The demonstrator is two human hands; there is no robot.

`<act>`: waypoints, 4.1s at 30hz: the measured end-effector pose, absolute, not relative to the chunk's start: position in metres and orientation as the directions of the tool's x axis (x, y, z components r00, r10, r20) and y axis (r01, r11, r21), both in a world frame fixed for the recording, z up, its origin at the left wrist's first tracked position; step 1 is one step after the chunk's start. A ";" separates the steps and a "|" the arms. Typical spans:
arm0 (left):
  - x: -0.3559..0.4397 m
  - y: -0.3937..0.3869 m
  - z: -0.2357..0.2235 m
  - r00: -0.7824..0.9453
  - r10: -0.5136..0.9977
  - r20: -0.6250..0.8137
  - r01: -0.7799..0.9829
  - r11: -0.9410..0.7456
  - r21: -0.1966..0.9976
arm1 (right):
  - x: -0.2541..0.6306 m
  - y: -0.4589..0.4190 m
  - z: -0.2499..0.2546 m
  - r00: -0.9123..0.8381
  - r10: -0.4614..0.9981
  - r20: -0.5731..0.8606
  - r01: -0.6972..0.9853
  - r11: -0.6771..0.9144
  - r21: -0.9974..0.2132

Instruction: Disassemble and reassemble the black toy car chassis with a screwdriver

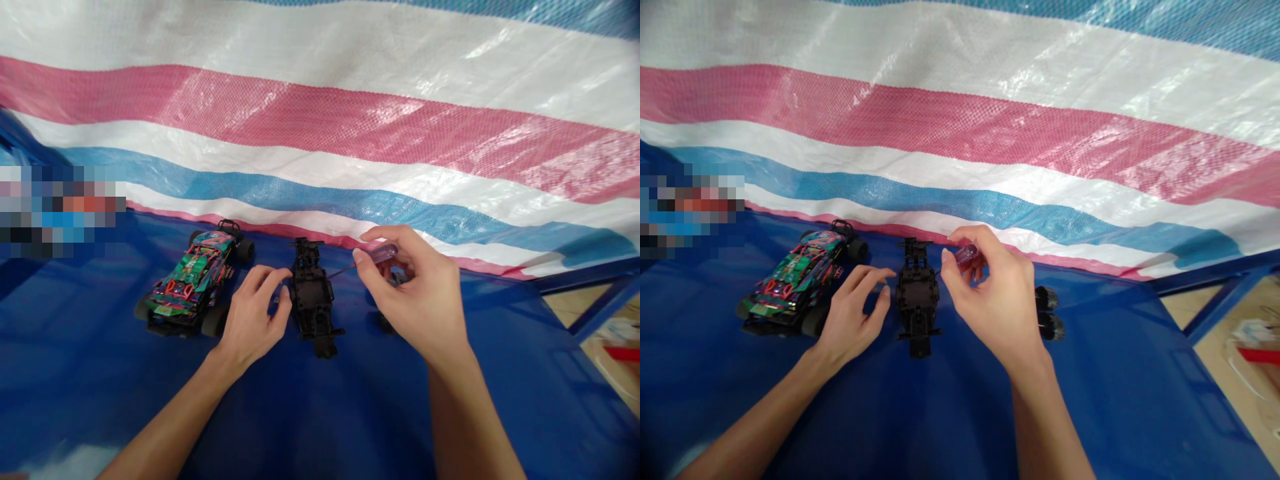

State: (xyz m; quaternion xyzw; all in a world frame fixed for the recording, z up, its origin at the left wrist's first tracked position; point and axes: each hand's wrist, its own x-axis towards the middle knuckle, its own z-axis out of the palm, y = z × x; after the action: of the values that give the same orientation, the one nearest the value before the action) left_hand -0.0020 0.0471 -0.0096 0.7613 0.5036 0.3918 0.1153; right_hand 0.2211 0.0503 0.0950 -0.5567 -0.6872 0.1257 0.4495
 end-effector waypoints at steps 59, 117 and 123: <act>-0.002 0.045 -0.012 0.430 0.799 0.420 0.454 -0.594 0.664 | 0.217 0.037 0.104 -0.235 0.967 0.097 0.660 0.232 -0.715; -0.004 0.053 -0.011 0.501 0.712 0.492 0.396 -0.694 0.601 | 0.220 0.052 0.077 -0.338 0.624 0.705 0.598 0.721 -0.351; -0.003 0.052 -0.010 0.505 0.711 0.490 0.368 -0.690 0.623 | 0.219 0.051 0.076 -0.330 0.630 0.703 0.598 0.715 -0.361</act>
State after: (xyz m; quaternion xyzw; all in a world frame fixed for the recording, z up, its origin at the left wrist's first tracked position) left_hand -0.0028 0.0522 -0.0102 0.8373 0.3220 0.3794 0.2264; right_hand 0.2190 0.0507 0.0764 -0.3767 -0.8152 0.0184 0.4396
